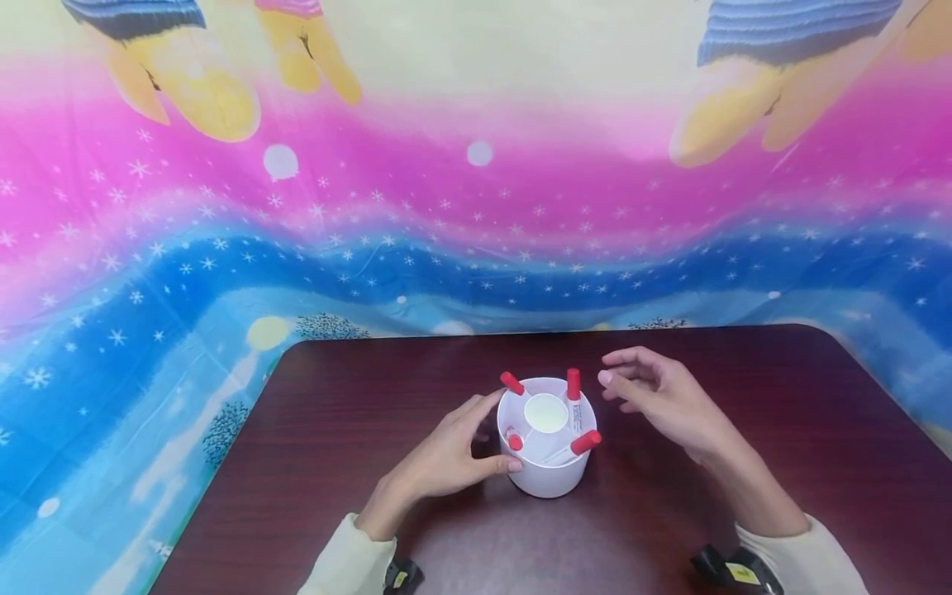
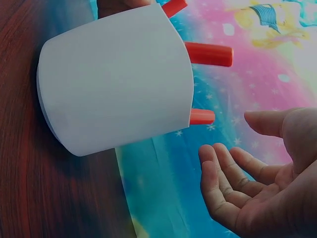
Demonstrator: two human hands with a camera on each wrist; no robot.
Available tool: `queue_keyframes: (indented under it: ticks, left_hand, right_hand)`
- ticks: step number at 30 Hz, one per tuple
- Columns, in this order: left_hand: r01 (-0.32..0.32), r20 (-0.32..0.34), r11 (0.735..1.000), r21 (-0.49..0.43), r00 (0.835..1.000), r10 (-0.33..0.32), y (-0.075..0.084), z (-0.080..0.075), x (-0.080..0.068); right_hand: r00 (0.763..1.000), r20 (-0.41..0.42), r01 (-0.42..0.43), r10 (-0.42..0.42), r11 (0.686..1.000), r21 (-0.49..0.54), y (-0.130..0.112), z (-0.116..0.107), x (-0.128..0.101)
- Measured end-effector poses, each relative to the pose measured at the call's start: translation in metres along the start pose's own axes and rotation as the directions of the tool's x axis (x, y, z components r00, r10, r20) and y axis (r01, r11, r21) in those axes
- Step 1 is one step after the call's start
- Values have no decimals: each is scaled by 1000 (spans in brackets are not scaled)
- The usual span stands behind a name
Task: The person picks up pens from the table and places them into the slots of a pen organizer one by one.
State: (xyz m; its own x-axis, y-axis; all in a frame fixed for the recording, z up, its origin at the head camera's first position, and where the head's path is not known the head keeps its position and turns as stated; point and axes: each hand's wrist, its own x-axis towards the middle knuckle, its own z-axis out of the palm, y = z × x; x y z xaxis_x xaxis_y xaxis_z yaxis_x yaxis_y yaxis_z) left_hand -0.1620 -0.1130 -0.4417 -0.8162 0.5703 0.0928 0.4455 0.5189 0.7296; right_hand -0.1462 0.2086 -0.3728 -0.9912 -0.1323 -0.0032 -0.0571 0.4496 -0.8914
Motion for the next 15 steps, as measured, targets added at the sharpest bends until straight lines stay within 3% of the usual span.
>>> queue_keyframes:
  ticks: [15]
  left_hand:
    - [-20, 9, 1000, 0, 1000, 20, 0, -4, 1]
  right_hand:
    - [1000, -6, 15, -15, 1000, -11, -3, -6, -3]
